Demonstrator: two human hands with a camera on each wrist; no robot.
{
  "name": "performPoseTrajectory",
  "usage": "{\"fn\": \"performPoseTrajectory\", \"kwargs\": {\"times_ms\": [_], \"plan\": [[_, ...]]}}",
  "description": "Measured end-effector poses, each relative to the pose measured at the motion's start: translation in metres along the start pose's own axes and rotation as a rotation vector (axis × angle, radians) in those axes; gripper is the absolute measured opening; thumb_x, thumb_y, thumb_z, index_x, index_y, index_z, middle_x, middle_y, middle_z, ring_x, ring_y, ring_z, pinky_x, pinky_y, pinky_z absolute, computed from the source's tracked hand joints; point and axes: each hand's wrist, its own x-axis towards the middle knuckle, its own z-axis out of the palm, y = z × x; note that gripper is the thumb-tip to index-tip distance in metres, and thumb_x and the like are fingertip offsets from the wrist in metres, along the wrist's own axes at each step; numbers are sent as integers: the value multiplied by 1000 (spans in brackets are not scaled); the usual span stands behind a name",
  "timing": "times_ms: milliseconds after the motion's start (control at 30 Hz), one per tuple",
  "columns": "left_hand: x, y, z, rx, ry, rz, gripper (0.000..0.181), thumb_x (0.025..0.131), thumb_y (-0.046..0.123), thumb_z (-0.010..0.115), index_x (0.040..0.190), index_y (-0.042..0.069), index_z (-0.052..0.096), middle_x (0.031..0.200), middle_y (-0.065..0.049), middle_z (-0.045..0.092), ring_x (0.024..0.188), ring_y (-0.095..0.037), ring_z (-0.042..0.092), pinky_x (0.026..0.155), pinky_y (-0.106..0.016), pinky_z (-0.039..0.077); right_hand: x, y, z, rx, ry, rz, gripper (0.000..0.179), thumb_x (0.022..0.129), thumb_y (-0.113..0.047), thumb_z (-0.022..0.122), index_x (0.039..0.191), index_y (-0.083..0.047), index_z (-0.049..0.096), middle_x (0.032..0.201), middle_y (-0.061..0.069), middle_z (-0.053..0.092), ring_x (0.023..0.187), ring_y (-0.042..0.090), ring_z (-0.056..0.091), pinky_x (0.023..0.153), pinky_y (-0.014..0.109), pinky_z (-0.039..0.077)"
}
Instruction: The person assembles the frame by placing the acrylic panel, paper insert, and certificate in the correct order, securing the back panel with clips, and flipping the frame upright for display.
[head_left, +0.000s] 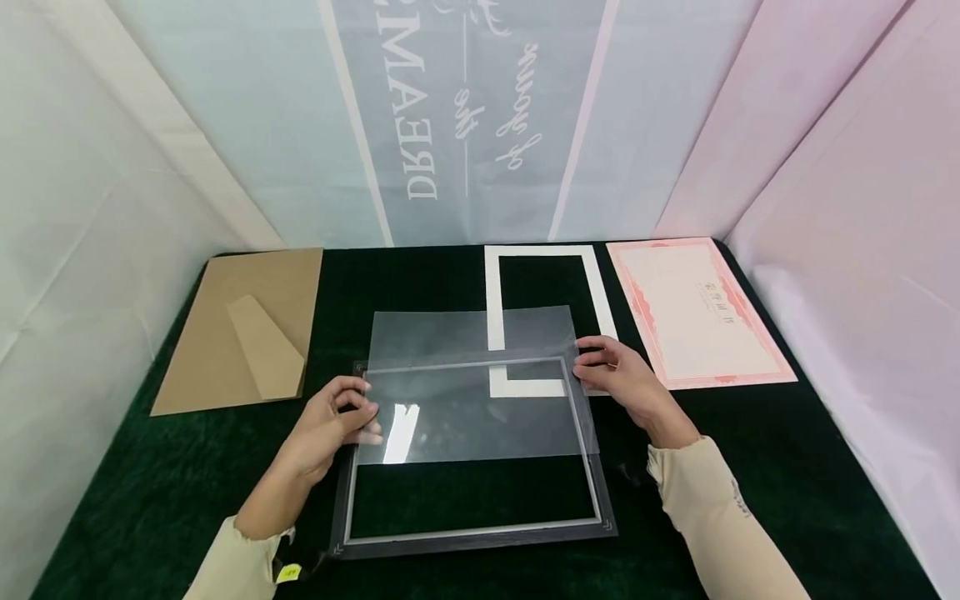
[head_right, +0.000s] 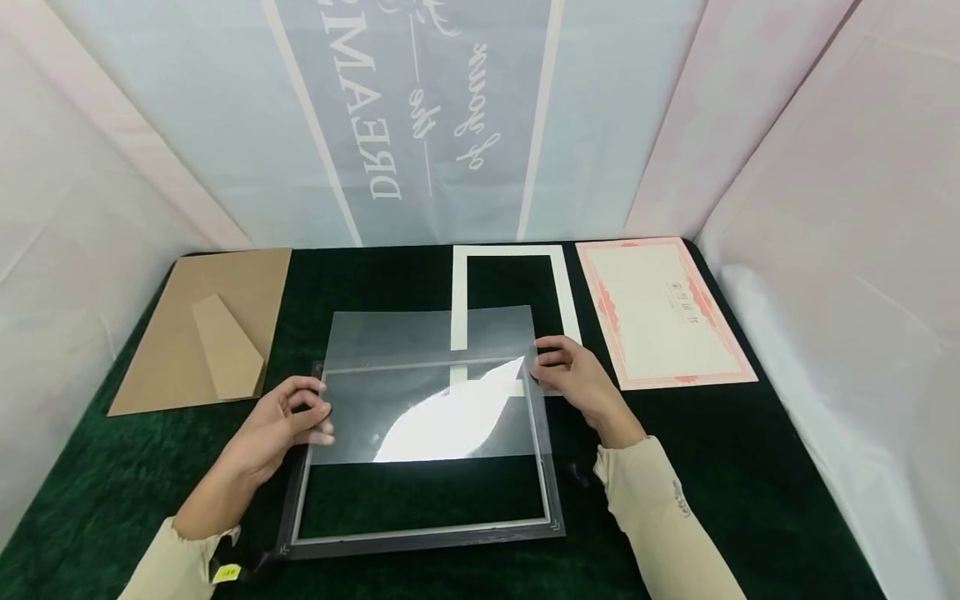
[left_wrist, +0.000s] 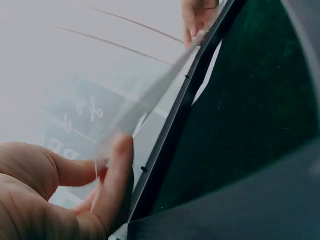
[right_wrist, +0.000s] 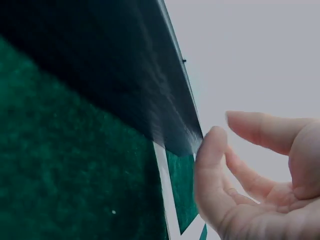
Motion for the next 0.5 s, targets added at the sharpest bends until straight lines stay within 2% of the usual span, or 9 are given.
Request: {"fn": "performPoseTrajectory", "kwargs": {"times_ms": [133, 233, 367, 500], "plan": [[-5, -3, -3, 27, -61, -12, 44, 98, 4, 60, 133, -3, 34, 90, 1, 57, 74, -12, 70, 75, -31, 62, -7, 1, 1, -36, -8, -10, 52, 97, -18, 65, 142, -2, 44, 118, 27, 63, 86, 12, 67, 79, 22, 58], [-8, -5, -8, 71, -82, -15, 45, 97, 6, 63, 132, -3, 35, 90, -1, 57, 74, -14, 71, 74, -32, 62, -13, 2, 3, -53, -13, -7, 51, 97, -18, 65, 142, -2, 46, 117, 27, 64, 85, 13, 68, 78, 22, 59], [-10, -6, -13, 117, -91, -10, 43, 98, 10, 63, 130, -4, 37, 89, -4, 60, 74, -16, 72, 73, -33, 62, -21, 1, 6, -54, -11, -9, 51, 97, -18, 66, 141, 0, 46, 117, 27, 63, 83, 13, 68, 77, 22, 59], [-11, -5, -14, 130, -72, 4, 38, 101, 15, 58, 128, -4, 40, 89, -7, 63, 74, -17, 70, 72, -33, 62, -27, 0, 9, -26, 1, -13, 49, 97, -15, 65, 140, 1, 46, 116, 29, 62, 81, 14, 68, 76, 22, 59]]}}
